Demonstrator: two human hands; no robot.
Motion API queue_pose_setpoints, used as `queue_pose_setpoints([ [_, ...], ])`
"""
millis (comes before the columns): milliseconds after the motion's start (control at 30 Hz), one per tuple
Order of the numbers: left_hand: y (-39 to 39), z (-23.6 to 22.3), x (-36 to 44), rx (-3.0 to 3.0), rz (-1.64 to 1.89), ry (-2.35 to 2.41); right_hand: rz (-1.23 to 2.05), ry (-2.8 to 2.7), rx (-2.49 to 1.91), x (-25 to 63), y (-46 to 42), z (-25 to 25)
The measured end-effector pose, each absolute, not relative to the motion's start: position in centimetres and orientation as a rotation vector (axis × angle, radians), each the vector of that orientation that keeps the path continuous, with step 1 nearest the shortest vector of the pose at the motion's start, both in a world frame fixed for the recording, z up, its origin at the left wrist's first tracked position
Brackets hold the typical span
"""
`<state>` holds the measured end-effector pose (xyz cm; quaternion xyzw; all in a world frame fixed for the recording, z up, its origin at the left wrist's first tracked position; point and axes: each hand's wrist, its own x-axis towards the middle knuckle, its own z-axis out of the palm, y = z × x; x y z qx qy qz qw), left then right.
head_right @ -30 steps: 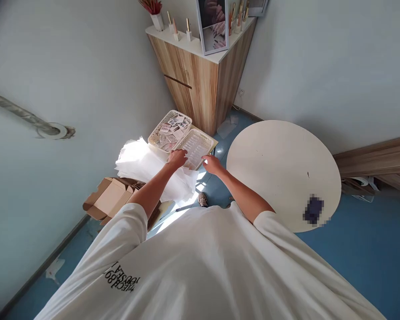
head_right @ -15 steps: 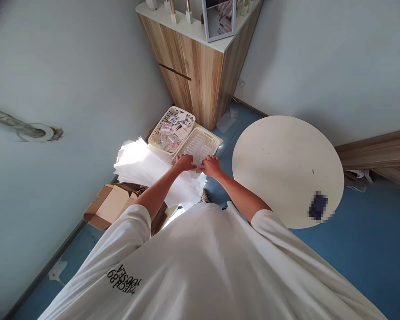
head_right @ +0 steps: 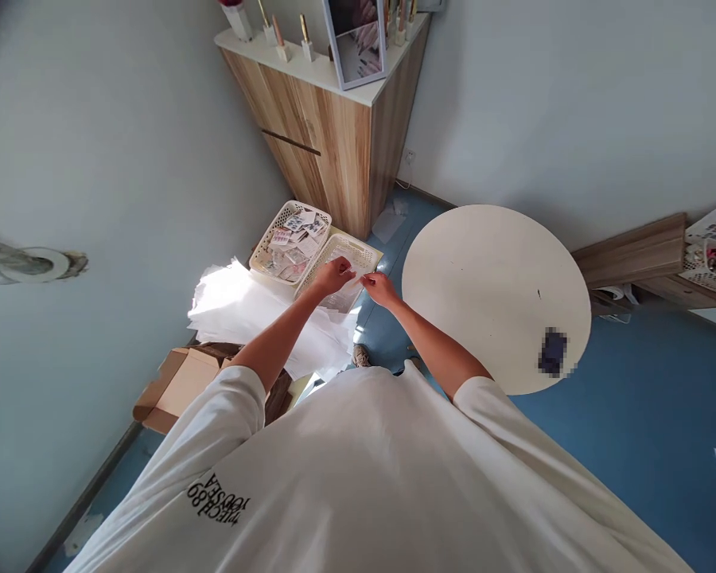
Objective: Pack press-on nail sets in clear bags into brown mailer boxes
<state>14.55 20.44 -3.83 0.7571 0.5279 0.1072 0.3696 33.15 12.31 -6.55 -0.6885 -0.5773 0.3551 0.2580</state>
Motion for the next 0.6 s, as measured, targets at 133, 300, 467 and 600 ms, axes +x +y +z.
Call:
queue_pose_setpoints([
  [133,19.8,-3.2,19.5,1.98,0.313,1.243,0.962,-1.399,-1.843,37.5,10.3,-5.5],
  [300,17.7,-3.7,26.1,2.029,0.304,1.143,0.912,-1.241,-1.839,43.7,6.1,-5.6],
  [467,13.2,-5.4,32.6,1.984,0.224,1.124,0.968,-1.041,-1.92,50.6,0.9,-6.6],
  [600,8.0,-7.3,37.8,1.866,0.021,1.134,0.993,-0.866,-2.013,56.3,-3.6,-8.4],
])
